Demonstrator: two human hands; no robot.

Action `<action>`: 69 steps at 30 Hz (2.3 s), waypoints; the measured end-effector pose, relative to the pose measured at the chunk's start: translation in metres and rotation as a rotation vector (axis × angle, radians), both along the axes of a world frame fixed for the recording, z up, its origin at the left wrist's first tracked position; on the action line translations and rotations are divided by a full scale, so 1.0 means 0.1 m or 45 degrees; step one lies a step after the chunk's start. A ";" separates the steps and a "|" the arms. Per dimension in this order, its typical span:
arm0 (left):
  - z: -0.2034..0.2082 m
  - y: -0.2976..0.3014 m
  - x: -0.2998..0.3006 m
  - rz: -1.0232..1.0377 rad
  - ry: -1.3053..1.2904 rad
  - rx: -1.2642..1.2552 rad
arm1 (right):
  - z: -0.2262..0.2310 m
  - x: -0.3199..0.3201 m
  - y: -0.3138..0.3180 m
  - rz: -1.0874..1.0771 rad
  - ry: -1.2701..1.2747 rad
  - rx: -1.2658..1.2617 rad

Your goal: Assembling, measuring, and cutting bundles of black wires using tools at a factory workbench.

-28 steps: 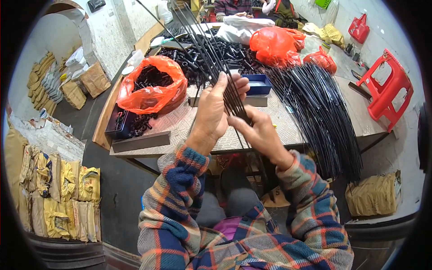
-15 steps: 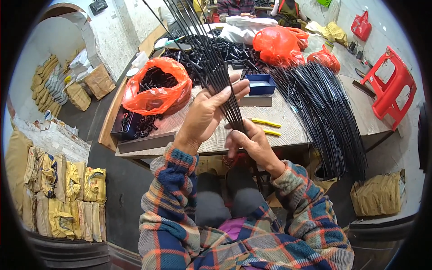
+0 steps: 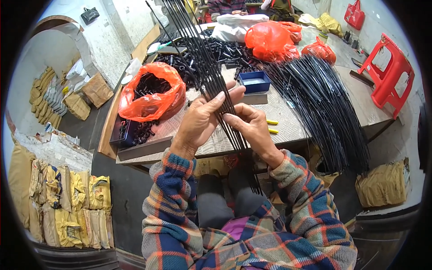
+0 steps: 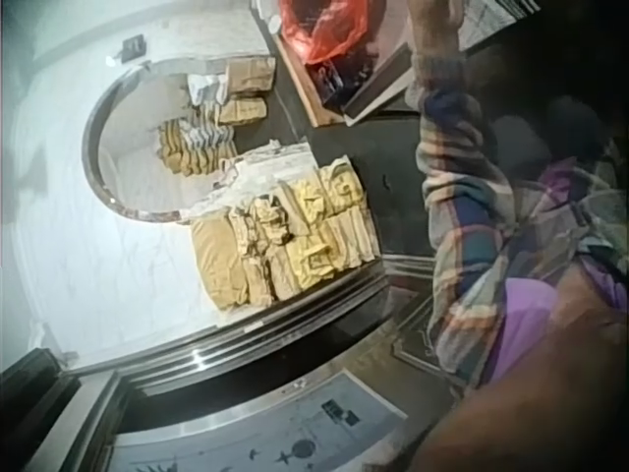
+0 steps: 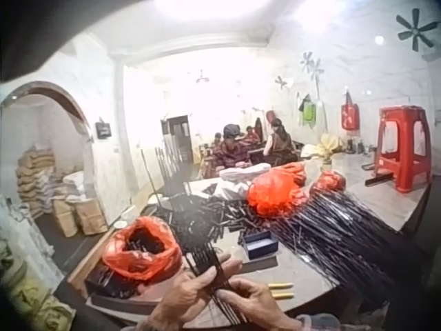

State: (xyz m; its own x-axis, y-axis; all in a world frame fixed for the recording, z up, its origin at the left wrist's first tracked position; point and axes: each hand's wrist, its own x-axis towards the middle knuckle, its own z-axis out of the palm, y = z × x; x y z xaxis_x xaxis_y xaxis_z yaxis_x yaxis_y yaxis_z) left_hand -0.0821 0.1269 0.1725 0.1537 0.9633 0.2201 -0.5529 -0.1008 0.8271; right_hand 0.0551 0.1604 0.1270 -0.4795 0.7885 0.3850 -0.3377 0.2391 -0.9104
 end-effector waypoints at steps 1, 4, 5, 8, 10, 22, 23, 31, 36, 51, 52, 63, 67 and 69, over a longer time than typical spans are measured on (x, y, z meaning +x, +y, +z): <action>-0.01 0.01 0.00 0.002 0.011 0.000 | 0.01 -0.01 0.00 -0.043 0.006 -0.023; -0.02 0.02 -0.02 0.007 0.059 0.014 | 0.07 -0.01 0.05 -0.123 0.137 -0.022; -0.02 0.02 -0.03 0.007 0.095 0.028 | 0.06 -0.01 0.07 -0.120 0.139 -0.024; -0.03 0.05 -0.01 0.011 0.027 0.016 | 0.01 0.00 0.08 -0.103 0.036 0.016; -0.04 0.06 0.01 0.019 -0.050 0.018 | -0.03 0.00 0.04 -0.080 0.069 -0.012; -0.07 0.12 0.03 0.300 -0.100 -0.025 | 0.14 0.00 0.07 -0.344 0.025 0.105; -0.06 0.14 0.05 0.305 -0.069 -0.053 | 0.24 0.05 0.18 -0.378 0.002 0.103; 0.04 -0.05 -0.06 0.392 -0.055 -0.062 | 1.19 0.83 1.38 -1.139 -0.262 0.812; 0.05 -0.03 0.00 0.333 -0.055 -0.055 | -0.30 1.61 1.53 -1.108 -1.208 0.835; 0.14 -0.24 -0.05 0.315 -0.101 -0.076 | -0.59 2.01 1.06 -0.243 -1.692 1.596; 0.14 -0.24 -0.05 0.310 -0.095 -0.065 | -0.53 2.04 1.08 -0.242 -1.729 1.655; 0.09 -0.31 0.15 0.211 -0.055 -0.064 | 0.14 0.29 -0.36 0.595 -0.350 -0.070; 0.22 -0.50 -0.27 0.397 1.008 -0.052 | 0.33 0.21 -0.44 0.511 -0.293 -0.246; 0.19 -0.62 -0.36 0.677 1.292 0.146 | 0.40 0.31 -0.37 0.484 -0.299 -0.210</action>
